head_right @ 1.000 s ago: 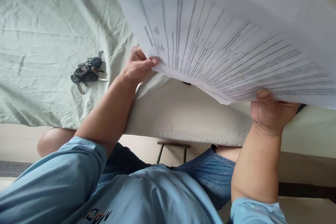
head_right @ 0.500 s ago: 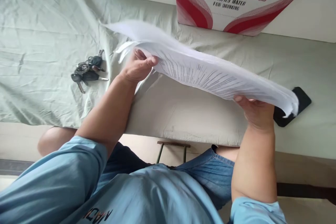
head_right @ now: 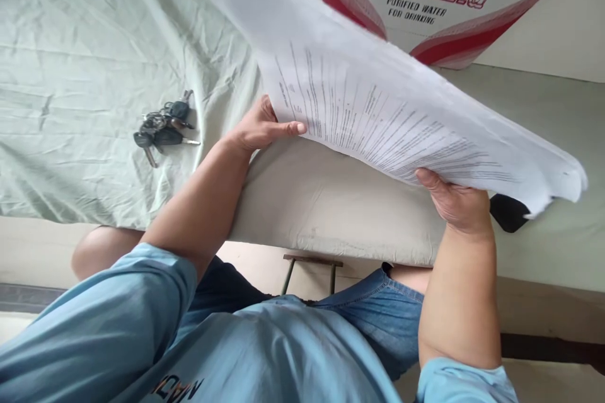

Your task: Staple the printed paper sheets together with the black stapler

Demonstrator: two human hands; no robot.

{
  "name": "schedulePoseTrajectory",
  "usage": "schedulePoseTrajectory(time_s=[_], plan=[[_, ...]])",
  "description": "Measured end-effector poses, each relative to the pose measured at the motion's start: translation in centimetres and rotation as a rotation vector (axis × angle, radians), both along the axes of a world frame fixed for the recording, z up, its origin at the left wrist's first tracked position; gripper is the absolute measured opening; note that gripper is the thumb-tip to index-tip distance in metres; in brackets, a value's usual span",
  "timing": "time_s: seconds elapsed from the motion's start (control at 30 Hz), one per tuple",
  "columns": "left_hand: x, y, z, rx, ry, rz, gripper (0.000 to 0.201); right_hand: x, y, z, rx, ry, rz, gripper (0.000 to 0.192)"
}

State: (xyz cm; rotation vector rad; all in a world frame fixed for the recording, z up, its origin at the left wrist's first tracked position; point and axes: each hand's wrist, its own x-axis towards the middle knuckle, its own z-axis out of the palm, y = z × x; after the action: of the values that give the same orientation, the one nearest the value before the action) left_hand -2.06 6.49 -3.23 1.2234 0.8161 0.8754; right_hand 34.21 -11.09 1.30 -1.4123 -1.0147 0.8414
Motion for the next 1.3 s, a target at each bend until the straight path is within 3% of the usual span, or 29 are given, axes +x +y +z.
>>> schedulePoseTrajectory(time_s=[0.2,0.4,0.53,0.63,0.73,0.8,0.87,0.93,1.03,1.17,1.3], plan=[[0.6,-0.3,0.1,0.080,0.083,0.032,0.060,-0.7,0.1,0.0,-0.049,0.008,0.078,0.065],[0.1,0.8,-1.1,0.092,0.079,-0.036,0.073,2.2,-1.6,0.6,-0.435,0.039,0.124,0.064],[-0.4,0.7,-0.7,0.075,0.074,-0.094,0.070,5.0,-1.0,1.1,-0.192,0.092,-0.066,0.088],[-0.1,-0.3,0.7,0.078,0.161,-0.263,0.070,4.9,0.0,1.3,-0.147,0.153,-0.050,0.087],[1.1,-1.4,2.1,0.134,0.290,-0.491,0.065,2.2,0.4,1.0,-0.236,0.159,0.115,0.086],[2.0,-2.2,2.8,0.189,0.355,-0.599,0.051,0.0,0.4,0.4,-0.250,0.161,0.223,0.075],[2.7,-2.7,3.2,0.253,0.401,-0.646,0.043,-1.8,0.5,-0.5,-0.246,0.147,0.227,0.055],[3.0,-3.0,3.2,0.283,0.411,-0.632,0.039,-2.7,0.8,-1.4,-0.246,0.117,0.167,0.043],[3.1,-3.0,3.0,0.213,0.403,-0.557,0.030,-2.5,1.1,-2.0,-0.323,0.083,0.132,0.046],[3.3,-3.1,3.2,0.071,0.449,-0.480,0.013,-1.2,1.1,-1.4,-0.449,0.052,0.136,0.052],[3.8,-3.5,4.0,0.067,0.543,-0.427,0.008,-0.5,0.9,-1.1,-0.538,0.042,0.149,0.049]])
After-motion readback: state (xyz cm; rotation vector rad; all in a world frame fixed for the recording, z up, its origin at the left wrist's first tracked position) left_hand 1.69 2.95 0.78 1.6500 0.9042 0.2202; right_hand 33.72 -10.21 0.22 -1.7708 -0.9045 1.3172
